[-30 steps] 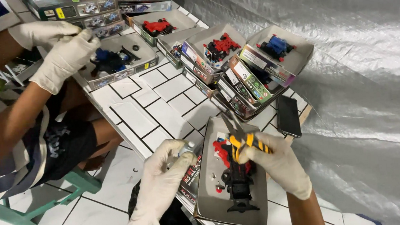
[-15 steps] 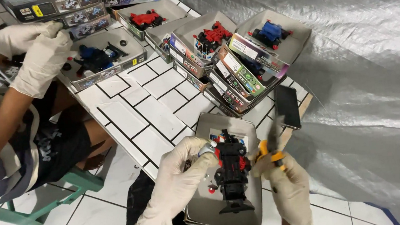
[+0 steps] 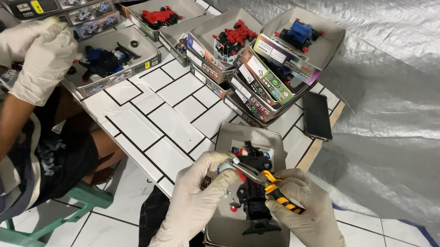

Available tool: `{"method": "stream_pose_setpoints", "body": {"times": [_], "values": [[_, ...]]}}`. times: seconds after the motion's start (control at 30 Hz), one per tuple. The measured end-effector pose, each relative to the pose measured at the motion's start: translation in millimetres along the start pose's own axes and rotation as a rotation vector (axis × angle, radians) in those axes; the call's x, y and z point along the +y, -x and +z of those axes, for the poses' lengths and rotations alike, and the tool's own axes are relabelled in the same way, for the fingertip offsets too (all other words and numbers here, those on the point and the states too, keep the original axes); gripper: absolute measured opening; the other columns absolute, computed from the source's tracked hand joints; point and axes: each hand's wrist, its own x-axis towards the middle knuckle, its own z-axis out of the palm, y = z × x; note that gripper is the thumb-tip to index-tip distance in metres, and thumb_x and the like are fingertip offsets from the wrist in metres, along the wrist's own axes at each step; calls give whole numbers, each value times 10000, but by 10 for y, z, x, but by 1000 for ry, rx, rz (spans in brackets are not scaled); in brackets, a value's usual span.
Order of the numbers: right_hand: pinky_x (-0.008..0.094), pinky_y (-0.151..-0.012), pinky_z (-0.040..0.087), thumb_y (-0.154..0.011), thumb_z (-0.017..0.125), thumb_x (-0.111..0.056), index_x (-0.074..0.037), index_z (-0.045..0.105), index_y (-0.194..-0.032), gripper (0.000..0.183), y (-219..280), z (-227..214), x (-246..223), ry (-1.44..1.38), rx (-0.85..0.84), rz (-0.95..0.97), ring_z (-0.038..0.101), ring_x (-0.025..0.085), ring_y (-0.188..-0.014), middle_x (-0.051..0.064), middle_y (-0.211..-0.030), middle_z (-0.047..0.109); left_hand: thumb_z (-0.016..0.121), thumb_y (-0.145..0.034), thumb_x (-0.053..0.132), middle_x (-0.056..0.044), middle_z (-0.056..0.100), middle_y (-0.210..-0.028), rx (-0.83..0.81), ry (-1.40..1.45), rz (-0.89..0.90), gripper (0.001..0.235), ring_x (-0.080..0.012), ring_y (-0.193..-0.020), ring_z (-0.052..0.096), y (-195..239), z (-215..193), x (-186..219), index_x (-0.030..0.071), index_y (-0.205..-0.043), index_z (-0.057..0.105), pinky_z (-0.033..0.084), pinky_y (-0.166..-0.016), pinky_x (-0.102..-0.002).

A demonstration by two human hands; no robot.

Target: Assembling a mini 4WD toy car by detaching plastic parts from sprues using pliers and fitting them onto a chassis.

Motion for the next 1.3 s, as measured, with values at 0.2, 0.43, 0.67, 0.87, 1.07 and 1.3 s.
{"method": "stream_pose_setpoints", "body": {"times": [0.2, 0.43, 0.67, 0.87, 1.07, 1.3], "values": [[368, -801, 569, -874, 761, -167, -73, 585, -749, 236, 58, 68, 138, -66, -51, -137, 680, 281, -945, 9, -738, 576, 693, -872, 291, 42, 686, -972, -102, -330, 131, 361, -127, -875, 601, -23, -167, 14, 259, -1230, 717, 510, -861, -277], [318, -828, 499, -899, 711, -324, -63, 596, -725, 334, 358, 273, -126, 52, 34, 99, 667, 233, -983, 104, -836, 661, 510, -1014, 257, 34, 586, -696, -11, -252, 418, 221, -116, -575, 506, 1, 261, -101, 166, -890, 668, 450, -556, -292], [329, -816, 535, -832, 744, -365, -131, 618, -718, 289, 554, 107, -317, 181, 171, 264, 684, 208, -991, 36, -832, 717, 490, -1045, 286, 5, 726, -844, -13, -186, 516, 238, -140, -733, 681, -9, 368, -22, 126, -972, 649, 570, -667, -281], [315, -823, 423, -824, 755, -31, -35, 681, -792, 81, 471, -157, -42, 70, 312, 448, 598, 196, -860, 64, -910, 669, 528, -1015, 316, -74, 668, -723, -114, -995, 567, 178, -327, -633, 645, -114, 241, -102, 168, -1008, 626, 503, -589, -473], [306, -789, 400, -918, 717, -166, -54, 764, -1016, 156, 318, -195, 139, 40, 246, 769, 509, 192, -825, 63, -938, 588, 606, -957, 381, -64, 666, -865, -194, -1435, 731, 200, -318, -832, 601, -162, 280, -390, 230, -1055, 692, 485, -704, -492], [371, -919, 559, -910, 732, -204, -105, 655, -946, 130, 116, -82, 118, 203, 187, -78, 663, 241, -1112, 24, -966, 699, 721, -879, 273, 56, 675, -856, -54, -367, 185, 312, -129, -817, 664, -102, 186, -189, 221, -1187, 725, 569, -792, -280]]}}
